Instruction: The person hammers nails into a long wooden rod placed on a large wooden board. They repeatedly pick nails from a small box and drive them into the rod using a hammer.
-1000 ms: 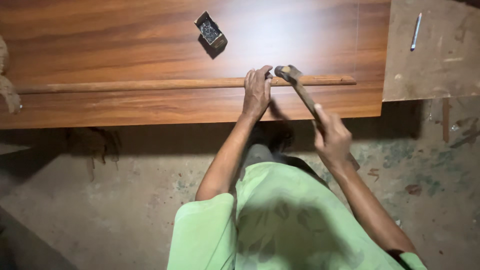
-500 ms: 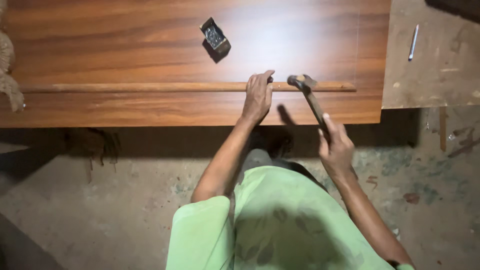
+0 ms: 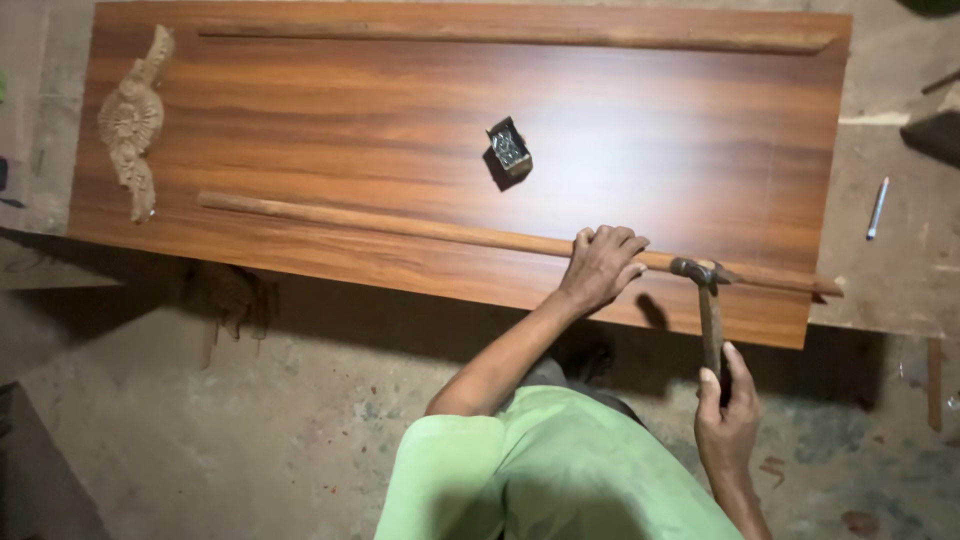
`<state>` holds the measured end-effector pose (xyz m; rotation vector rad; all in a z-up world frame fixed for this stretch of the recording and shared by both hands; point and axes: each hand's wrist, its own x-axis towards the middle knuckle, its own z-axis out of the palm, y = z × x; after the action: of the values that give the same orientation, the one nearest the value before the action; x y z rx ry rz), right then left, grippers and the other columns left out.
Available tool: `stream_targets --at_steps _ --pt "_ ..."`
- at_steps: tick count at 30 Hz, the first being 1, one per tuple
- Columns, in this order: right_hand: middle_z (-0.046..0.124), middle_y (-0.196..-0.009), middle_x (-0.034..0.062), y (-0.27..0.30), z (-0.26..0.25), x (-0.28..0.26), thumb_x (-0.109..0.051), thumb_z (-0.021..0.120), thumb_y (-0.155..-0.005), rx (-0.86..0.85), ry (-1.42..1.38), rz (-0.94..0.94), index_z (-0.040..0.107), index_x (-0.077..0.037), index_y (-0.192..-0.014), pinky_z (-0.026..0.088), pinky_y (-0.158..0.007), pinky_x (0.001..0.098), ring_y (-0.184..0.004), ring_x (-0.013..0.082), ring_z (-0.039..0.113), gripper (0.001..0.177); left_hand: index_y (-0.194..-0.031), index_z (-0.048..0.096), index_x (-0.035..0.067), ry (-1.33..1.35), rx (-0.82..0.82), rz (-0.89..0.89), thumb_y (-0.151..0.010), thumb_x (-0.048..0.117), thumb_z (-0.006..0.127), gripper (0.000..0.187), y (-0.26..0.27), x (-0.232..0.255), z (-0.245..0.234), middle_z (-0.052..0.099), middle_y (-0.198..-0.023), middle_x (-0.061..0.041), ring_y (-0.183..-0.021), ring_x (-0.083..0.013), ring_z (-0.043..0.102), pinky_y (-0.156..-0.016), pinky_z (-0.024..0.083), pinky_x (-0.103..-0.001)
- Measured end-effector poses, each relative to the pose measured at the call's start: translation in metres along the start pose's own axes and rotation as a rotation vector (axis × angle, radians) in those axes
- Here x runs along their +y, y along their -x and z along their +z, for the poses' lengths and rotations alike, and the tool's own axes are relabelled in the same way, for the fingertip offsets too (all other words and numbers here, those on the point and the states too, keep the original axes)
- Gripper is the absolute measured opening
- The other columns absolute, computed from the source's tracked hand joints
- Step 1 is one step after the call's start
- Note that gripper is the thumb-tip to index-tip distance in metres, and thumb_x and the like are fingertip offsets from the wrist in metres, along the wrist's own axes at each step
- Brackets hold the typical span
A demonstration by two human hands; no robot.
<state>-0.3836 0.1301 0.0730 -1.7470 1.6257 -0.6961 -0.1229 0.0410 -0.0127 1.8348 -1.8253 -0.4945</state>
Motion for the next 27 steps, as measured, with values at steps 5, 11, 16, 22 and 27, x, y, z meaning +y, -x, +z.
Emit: stream_targets --at_steps 5,11,16,22,27 --pt "0.06 -0.092 0.0058 0.002 0.002 0.008 -0.013 0.06 -0.106 0.009 -0.124 0.105 0.054 -0.004 -0.15 0.048 -0.07 0.0291 -0.077 0.0125 0.056 0.046 -0.123 0.061 0.009 0.251 0.477 -0.355 -0.103 0.019 0.058 0.023 -0.027 -0.082 -0.086 0.063 -0.13 -0.011 -0.122 -0.0251 0.06 -0.107 0.05 -0.043" --pt "0.061 -0.089 0.006 -0.001 0.001 0.001 -0.013 0.061 -0.104 0.0 -0.138 0.169 0.054 -0.006 -0.15 0.049 -0.069 0.0297 -0.075 0.0129 0.057 0.047 -0.109 0.074 0.014 -0.5 -0.013 -0.451 -0.09 0.023 0.075 0.022 -0.073 -0.154 -0.135 0.062 -0.131 -0.008 -0.119 -0.0266 0.053 -0.104 0.037 -0.048" --pt "0.063 -0.098 0.0059 -0.008 0.004 0.001 -0.012 0.063 -0.102 0.001 -0.065 0.068 0.057 -0.006 -0.144 0.05 -0.068 0.0311 -0.074 0.0136 0.06 0.043 -0.104 0.075 0.009 -0.711 -0.067 -0.278 -0.055 0.035 0.091 0.057 -0.089 -0.165 -0.131 0.062 -0.123 -0.017 -0.119 -0.0365 0.051 -0.103 0.025 -0.072" --pt "0.063 -0.096 0.0049 0.019 0.001 0.006 -0.011 0.063 -0.101 -0.003 -0.142 0.202 0.055 -0.005 -0.147 0.05 -0.07 0.0301 -0.076 0.0133 0.058 0.046 -0.087 0.075 0.009 -0.486 0.184 -0.133 -0.082 0.013 0.08 0.009 -0.072 -0.18 -0.141 0.066 -0.116 -0.012 -0.114 -0.0291 0.055 -0.103 0.035 -0.055" --pt "0.063 -0.087 0.0039 0.034 -0.004 0.014 -0.011 0.061 -0.101 0.016 -0.177 0.292 0.056 -0.005 -0.146 0.049 -0.066 0.0292 -0.072 0.0119 0.056 0.045 -0.102 0.072 0.005 -0.393 0.284 -0.105 -0.098 0.022 0.075 0.018 -0.061 -0.176 -0.146 0.064 -0.117 -0.012 -0.112 -0.0293 0.056 -0.097 0.037 -0.051"
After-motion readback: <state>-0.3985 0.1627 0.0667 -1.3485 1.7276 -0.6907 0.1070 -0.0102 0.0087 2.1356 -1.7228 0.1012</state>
